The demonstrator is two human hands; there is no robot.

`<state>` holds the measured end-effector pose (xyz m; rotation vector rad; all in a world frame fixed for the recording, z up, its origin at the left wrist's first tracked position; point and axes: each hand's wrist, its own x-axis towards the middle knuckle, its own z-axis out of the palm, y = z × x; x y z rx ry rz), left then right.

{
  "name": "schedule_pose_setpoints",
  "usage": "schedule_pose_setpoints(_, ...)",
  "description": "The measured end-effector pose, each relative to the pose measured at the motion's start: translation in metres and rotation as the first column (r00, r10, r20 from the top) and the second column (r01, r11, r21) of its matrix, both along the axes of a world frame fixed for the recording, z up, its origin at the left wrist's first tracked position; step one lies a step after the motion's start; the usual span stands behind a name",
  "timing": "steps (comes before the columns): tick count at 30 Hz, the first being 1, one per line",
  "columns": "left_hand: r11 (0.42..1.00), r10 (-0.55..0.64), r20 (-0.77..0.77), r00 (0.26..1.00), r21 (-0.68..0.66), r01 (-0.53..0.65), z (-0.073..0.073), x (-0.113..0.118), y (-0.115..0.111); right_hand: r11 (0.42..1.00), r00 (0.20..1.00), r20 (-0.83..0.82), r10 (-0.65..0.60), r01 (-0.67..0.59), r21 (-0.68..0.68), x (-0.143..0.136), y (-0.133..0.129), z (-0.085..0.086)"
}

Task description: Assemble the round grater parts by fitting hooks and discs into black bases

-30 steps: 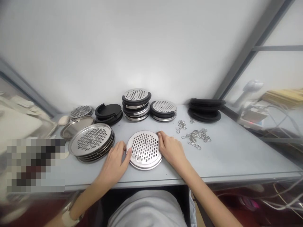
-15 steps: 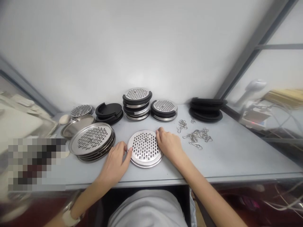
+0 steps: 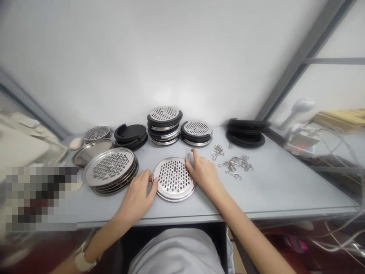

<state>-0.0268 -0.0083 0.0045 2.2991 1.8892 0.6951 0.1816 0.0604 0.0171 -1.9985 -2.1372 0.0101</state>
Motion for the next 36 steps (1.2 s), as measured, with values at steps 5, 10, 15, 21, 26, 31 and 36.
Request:
schedule_pose_setpoints(5,1.0,-0.012,0.071,0.997,0.0,0.012,0.001,0.0,-0.001,1.0,0.999,0.046,0.017,-0.017,-0.001,-0.003,-0.002,-0.001)
schedule_pose_setpoints(10,0.997,-0.055,-0.057,0.997,0.045,0.058,0.0,0.0,-0.001,1.0,0.998,0.048,0.027,-0.027,-0.007,-0.005,-0.002,-0.002)
schedule_pose_setpoints(15,0.995,-0.066,-0.15,0.987,0.07,0.077,-0.001,0.0,-0.001,0.998,0.989,-0.137,0.06,-0.063,-0.015,-0.001,-0.004,-0.003)
schedule_pose_setpoints(21,0.994,-0.092,-0.035,0.995,0.055,0.094,-0.004,-0.001,0.0,0.994,0.92,-0.389,0.059,-0.091,-0.064,0.002,-0.006,0.0)
schedule_pose_setpoints(26,0.994,-0.109,0.021,0.994,0.034,0.109,-0.002,-0.002,-0.001,0.989,0.851,-0.524,0.036,-0.105,-0.102,0.004,-0.008,0.002)
schedule_pose_setpoints(31,0.997,-0.073,0.074,0.995,0.029,0.071,-0.003,-0.002,-0.001,0.967,0.703,-0.706,0.089,-0.23,-0.107,0.004,-0.009,0.002)
schedule_pose_setpoints(36,0.998,-0.041,0.023,0.999,0.054,0.04,0.006,-0.001,-0.007,0.905,0.532,-0.843,0.084,-0.394,-0.158,0.004,-0.011,0.012)
